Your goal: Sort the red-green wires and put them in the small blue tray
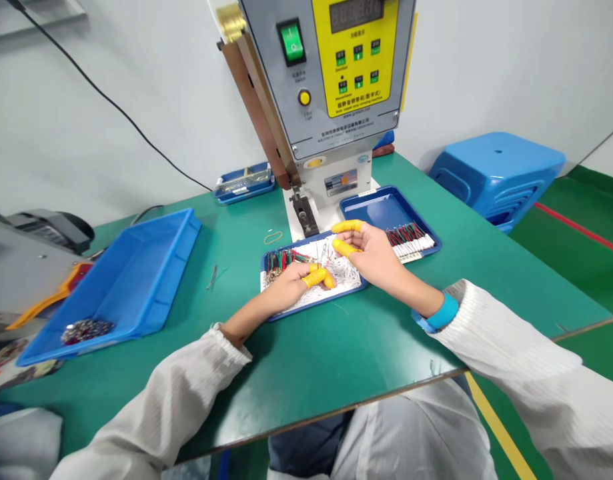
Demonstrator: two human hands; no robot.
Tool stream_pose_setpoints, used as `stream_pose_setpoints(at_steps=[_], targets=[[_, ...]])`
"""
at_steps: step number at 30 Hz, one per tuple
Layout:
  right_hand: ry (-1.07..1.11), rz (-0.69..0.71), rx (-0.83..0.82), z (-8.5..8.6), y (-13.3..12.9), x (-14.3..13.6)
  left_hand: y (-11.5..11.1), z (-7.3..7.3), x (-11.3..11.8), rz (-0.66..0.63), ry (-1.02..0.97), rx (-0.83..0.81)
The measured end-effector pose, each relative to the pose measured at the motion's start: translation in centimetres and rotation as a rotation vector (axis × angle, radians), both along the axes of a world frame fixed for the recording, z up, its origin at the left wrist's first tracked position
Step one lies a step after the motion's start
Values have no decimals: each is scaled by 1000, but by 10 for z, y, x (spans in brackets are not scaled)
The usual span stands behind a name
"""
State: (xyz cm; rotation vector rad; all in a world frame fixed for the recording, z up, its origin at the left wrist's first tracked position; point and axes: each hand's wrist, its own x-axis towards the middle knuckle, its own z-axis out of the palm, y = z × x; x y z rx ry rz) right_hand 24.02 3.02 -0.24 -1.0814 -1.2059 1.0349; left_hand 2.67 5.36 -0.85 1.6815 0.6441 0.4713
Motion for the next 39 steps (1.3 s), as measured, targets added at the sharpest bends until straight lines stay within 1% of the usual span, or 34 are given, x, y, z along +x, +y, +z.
stream_pose_setpoints(at_steps=[10,17,19,23,28,30,35,37,39], targets=[[7,89,1,-5,-3,-7,1,-2,-1,25,-7,-11],[-29,162,-4,-6,-7,-13,0,1,-1,28,-1,5],[-27,159,2,-6,-7,-14,1,1,-1,36,-5,1],[8,101,21,-4,-6,-11,1,1,-1,41,3,1],[52,60,19,-1,-3,-6,1,0,-1,43,4,-12],[38,74,20,-2,-4,-7,0,0,-2,39,7,-8],[-11,174,10,-7,-8,-13,1,0,-2,24,-4,12],[-7,157,20,-7,-8,-13,1,0,-2,26,-4,12],[8,109,30,-4,-6,-10,1,0,-2,25,5,9]])
